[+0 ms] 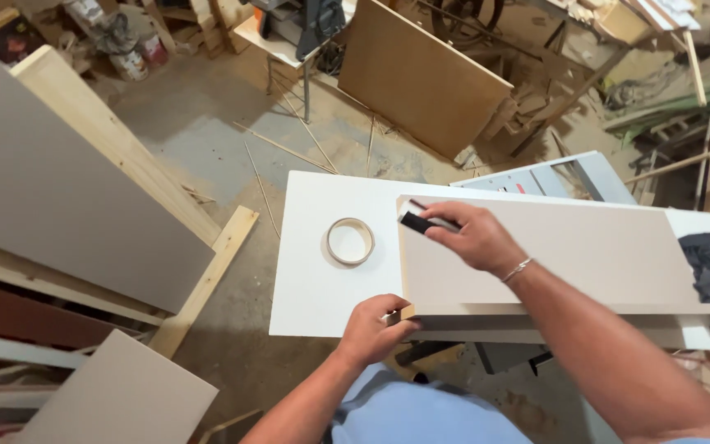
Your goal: Cleaning a wooden board with a cloth and sanding its edges with a sanding block
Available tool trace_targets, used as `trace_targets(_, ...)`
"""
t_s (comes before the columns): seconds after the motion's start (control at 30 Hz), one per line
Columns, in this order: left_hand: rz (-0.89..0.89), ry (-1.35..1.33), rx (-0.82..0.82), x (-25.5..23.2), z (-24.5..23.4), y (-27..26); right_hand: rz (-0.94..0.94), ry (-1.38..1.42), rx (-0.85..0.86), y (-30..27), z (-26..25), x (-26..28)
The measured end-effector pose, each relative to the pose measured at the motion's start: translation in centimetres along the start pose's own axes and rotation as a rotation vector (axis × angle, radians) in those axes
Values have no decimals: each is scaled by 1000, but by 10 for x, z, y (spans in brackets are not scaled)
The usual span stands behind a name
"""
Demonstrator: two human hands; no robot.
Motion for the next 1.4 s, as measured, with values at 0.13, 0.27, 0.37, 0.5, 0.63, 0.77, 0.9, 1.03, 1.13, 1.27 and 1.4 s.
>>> trace_targets(0.13, 31, -220, 77, -4, -6, 21, 153, 58, 80, -4, 13, -16)
trace_targets(0.27, 53, -253, -215, -59, -36, 43, 102, 89, 115, -1, 17, -14)
trace_targets(0.37, 731, 325, -540, -121, -54, 43, -111, 3, 78, 1, 13, 2)
trace_targets(0.5, 471, 510, -65, -145, -56, 79, -212, 18, 96, -3, 24, 1)
trace_targets(0.63, 87, 146, 261, -134, -53, 90, -199, 4, 221, -4, 25, 12)
trace_targets(0.77, -119, 25, 143, -83, -68, 89, -67, 56, 359, -7, 18, 24)
trace_targets(0.9, -132, -375, 26, -8, -84, 79, 13, 107, 432, -2, 26, -6)
trace_targets(1.03, -201, -92, 201, -57, -74, 64, -18, 11, 485, -2, 35, 1)
trace_targets(1.13, -304, 233, 318, -105, -59, 60, -19, -18, 529, -5, 41, 10)
trace_targets(1.27, -351, 243, 347, -113, -48, 58, 80, -30, 576, -11, 38, 11)
trace_targets(1.4, -353, 56, 225, -43, -59, 51, 32, 29, 576, -18, 15, 30)
Point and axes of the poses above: each hand's wrist, its own y-axis towards the middle knuckle, its own z-axis out of the palm, x = y × z, the point moved 7 cm from there along y, towards the middle knuckle, and after that the axes turned 10 degrees about -y, right-handed, at the moved point
